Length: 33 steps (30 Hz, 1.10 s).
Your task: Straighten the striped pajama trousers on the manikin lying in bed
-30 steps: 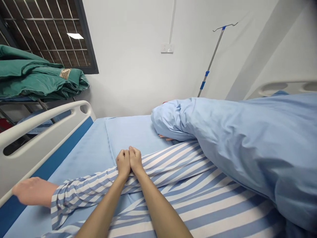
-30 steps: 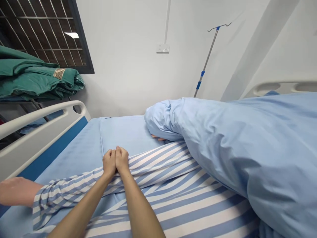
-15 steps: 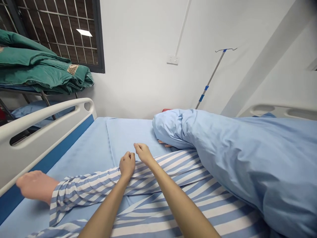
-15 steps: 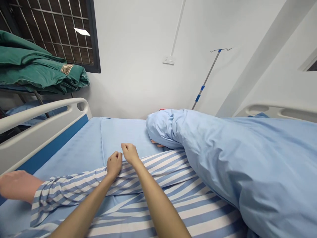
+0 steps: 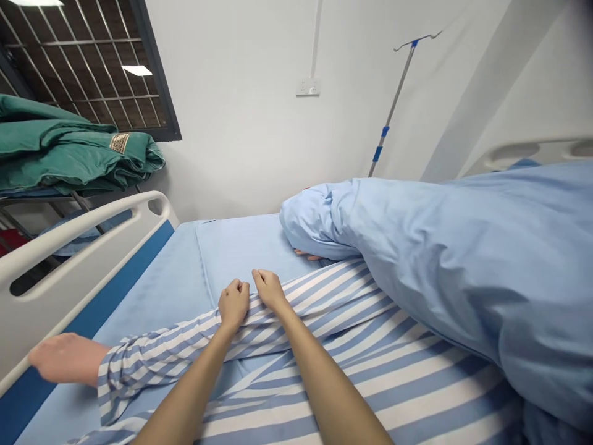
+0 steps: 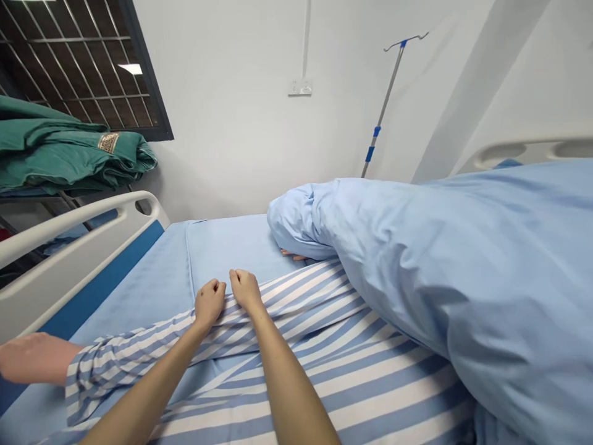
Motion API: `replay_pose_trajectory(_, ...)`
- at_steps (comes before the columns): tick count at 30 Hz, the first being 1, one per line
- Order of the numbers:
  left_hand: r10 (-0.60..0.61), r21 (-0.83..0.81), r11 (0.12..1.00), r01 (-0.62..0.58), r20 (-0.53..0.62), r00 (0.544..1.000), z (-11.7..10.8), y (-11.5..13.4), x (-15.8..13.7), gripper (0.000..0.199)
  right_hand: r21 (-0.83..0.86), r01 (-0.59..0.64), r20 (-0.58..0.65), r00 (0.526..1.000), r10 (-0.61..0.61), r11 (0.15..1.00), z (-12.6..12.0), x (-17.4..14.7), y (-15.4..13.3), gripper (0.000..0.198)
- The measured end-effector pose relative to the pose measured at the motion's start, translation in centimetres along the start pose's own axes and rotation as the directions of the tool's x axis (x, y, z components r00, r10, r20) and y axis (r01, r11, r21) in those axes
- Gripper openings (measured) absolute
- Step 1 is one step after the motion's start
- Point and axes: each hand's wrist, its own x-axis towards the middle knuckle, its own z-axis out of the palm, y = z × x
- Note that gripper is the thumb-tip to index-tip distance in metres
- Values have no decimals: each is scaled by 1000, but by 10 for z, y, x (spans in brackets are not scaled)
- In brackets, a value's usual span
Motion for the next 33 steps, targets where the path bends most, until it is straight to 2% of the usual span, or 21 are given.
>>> replay_pose_trajectory(5, 6, 52, 999, -9, 52, 999, -2, 4, 2, 29, 29, -17, -43, 999, 19, 999, 0, -1, -1, 41)
replay_pose_trajectory(8, 12, 30, 999, -14, 58, 998, -5, 10, 10, 30, 60, -23, -53, 998, 27, 998, 0, 0, -1, 42)
replay_pose_trajectory(11, 35, -76, 997, -32, 50, 998, -6, 25, 22, 30, 102, -33, -62, 997, 40, 994, -1, 2, 0, 42)
replay_pose_trajectory(14, 39, -259, 965, -34, 16, 999, -1, 44, 30, 26, 190, -34, -69, 996, 48, 981, -3, 5, 2, 44)
replay_pose_trajectory(16, 4, -375, 927, -10, -19, 1000, 7, 53, 29, 23, 247, -41, -71, 996, 60, 968, -4, 6, 3, 44)
replay_pose_trajectory(18, -47, -420, 907, 26, -41, 998, 16, 54, 22, 24, 263, -67, -63, 994, 86, 962, -4, 7, 6, 45)
replay_pose_trajectory(20, -66, -363, 931, 43, -51, 997, 25, 49, 12, 27, 229, -108, -39, 992, 120, 967, -3, 6, 8, 43)
replay_pose_trajectory(23, -15, -224, 975, 4, -45, 999, 32, 39, -1, 31, 158, -145, -4, 989, 148, 977, -1, 4, 11, 31)
replay_pose_trajectory(25, 13, -186, 982, -18, -25, 1000, 32, 35, -5, 32, 139, -148, 9, 989, 148, 979, -1, 3, 11, 33)
replay_pose_trajectory(28, 14, -160, 987, -13, 6, 1000, 30, 35, -5, 32, 109, -146, 15, 989, 145, 983, -4, 4, 9, 20)
replay_pose_trajectory(33, -20, -128, 992, 23, 26, 999, 27, 37, -3, 31, 43, -129, -30, 991, 130, 991, -7, 3, 3, 34)
